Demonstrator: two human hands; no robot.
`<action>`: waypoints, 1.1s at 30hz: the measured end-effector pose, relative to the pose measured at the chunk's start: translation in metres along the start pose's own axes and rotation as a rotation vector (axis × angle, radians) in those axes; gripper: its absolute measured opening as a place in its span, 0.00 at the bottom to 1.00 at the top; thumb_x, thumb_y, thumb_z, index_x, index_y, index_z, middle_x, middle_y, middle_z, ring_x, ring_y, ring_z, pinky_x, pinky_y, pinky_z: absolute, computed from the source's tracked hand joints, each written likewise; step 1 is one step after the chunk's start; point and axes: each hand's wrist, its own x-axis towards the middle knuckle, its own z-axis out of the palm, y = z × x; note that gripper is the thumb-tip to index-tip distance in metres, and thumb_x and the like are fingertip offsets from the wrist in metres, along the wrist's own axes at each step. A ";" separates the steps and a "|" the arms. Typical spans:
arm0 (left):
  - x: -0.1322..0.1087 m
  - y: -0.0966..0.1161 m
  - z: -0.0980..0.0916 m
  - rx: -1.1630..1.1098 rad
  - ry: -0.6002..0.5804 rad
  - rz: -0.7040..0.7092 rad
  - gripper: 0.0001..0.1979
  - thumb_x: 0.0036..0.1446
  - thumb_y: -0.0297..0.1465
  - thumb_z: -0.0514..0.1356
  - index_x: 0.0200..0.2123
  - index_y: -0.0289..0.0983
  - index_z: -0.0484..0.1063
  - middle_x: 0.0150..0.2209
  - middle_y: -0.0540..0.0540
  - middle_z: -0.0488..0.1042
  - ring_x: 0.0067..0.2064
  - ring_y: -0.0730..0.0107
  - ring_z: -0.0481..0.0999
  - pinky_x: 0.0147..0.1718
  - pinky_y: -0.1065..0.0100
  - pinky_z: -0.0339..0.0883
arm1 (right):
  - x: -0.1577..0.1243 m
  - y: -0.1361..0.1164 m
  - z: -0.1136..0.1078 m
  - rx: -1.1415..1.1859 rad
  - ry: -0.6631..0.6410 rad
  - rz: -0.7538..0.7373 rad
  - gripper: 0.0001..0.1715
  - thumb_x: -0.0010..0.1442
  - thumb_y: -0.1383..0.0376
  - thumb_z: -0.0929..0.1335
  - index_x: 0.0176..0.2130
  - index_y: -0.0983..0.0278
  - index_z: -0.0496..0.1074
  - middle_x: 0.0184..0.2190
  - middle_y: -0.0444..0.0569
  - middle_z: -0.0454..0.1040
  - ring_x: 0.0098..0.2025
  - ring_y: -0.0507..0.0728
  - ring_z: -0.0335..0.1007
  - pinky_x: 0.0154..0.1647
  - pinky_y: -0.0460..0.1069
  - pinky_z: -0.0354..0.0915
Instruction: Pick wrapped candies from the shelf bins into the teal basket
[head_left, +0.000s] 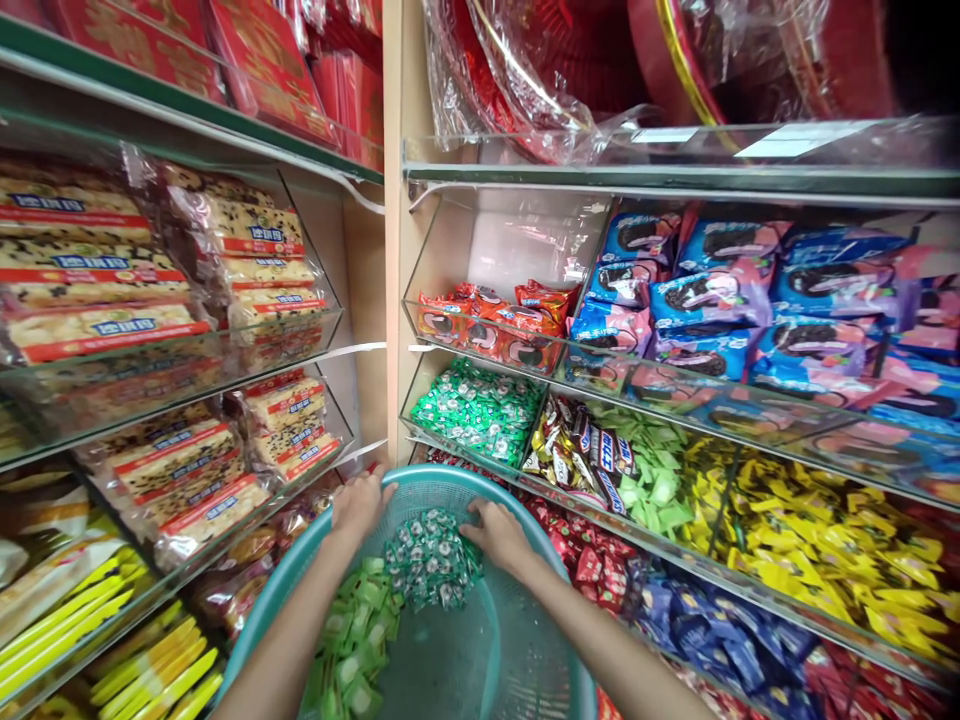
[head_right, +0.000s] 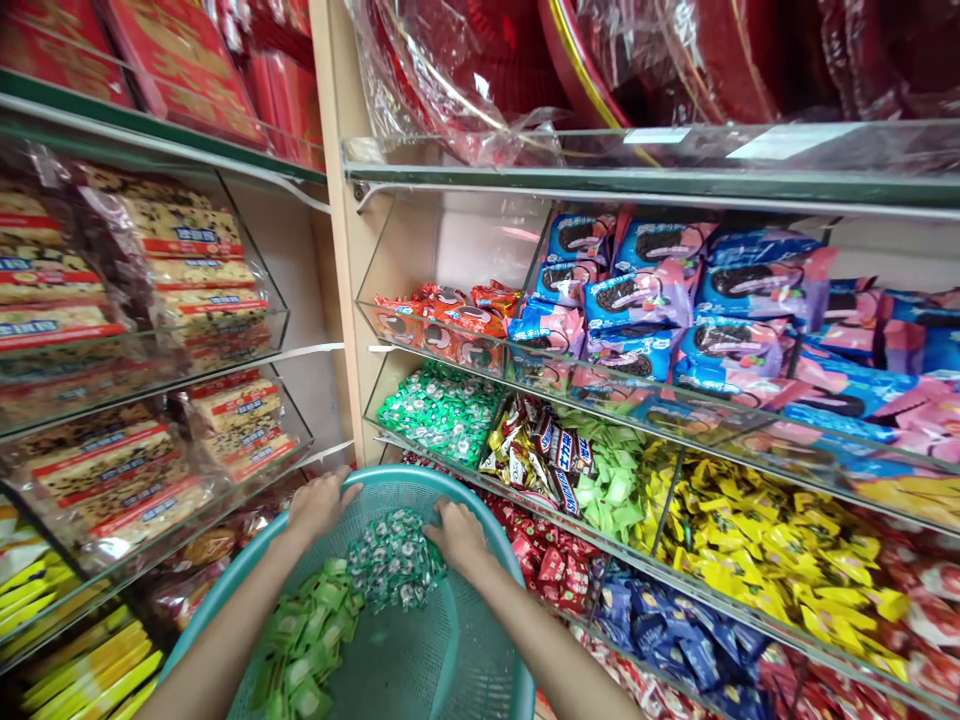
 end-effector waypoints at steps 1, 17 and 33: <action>0.000 0.000 -0.001 0.004 -0.001 0.002 0.19 0.61 0.41 0.45 0.48 0.39 0.65 0.44 0.40 0.73 0.45 0.60 0.73 0.42 0.61 0.63 | -0.001 -0.002 -0.002 -0.007 0.007 -0.012 0.19 0.55 0.59 0.67 0.46 0.63 0.70 0.37 0.50 0.74 0.41 0.58 0.68 0.37 0.47 0.57; 0.001 0.001 0.002 -0.021 0.017 0.000 0.20 0.61 0.43 0.45 0.49 0.39 0.65 0.45 0.39 0.73 0.46 0.59 0.73 0.42 0.61 0.63 | 0.048 -0.083 -0.108 -0.076 0.415 -0.241 0.12 0.59 0.60 0.64 0.43 0.61 0.71 0.32 0.46 0.73 0.33 0.53 0.68 0.33 0.45 0.57; -0.003 0.006 -0.003 -0.041 0.000 -0.019 0.21 0.61 0.43 0.43 0.48 0.40 0.66 0.45 0.39 0.73 0.45 0.60 0.72 0.43 0.61 0.62 | 0.091 -0.081 -0.107 -0.247 0.446 -0.144 0.18 0.59 0.56 0.64 0.43 0.65 0.71 0.45 0.56 0.64 0.48 0.60 0.60 0.45 0.52 0.58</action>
